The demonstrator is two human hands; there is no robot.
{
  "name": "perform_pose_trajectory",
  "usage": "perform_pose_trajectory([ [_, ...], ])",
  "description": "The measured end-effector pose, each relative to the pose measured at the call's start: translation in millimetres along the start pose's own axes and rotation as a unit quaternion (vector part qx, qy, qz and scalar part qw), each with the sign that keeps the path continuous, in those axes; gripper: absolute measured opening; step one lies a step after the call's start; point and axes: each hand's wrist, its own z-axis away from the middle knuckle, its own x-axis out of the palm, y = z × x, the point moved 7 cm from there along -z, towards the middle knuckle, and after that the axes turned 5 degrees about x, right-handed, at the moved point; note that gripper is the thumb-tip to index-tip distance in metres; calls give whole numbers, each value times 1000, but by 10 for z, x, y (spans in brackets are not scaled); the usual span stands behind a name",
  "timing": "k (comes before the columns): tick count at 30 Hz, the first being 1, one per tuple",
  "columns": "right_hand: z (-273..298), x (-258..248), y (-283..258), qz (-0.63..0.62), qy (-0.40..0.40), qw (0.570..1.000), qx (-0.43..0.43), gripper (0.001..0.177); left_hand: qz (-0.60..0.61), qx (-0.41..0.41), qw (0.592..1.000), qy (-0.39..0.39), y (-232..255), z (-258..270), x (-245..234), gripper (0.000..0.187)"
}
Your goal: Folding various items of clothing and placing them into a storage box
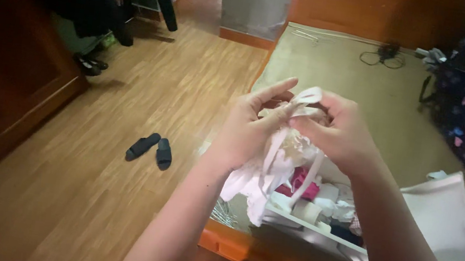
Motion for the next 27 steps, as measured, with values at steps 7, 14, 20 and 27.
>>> perform_pose_trajectory([
  [7,352,-531,87,-3,103,993,62,19,151,-51,987,-18,98,105,483,70],
  [14,668,-1080,254,-101,113,981,124,19,85,-79,976,-185,-193,193,1121,68],
  [20,1032,-1679,465,-165,158,968,106,21,123,-103,956,-244,-769,161,1839,35],
  [27,1802,-2554,1457,-272,324,906,-34,78,237,-205,927,-206,-911,19,2388,32],
])
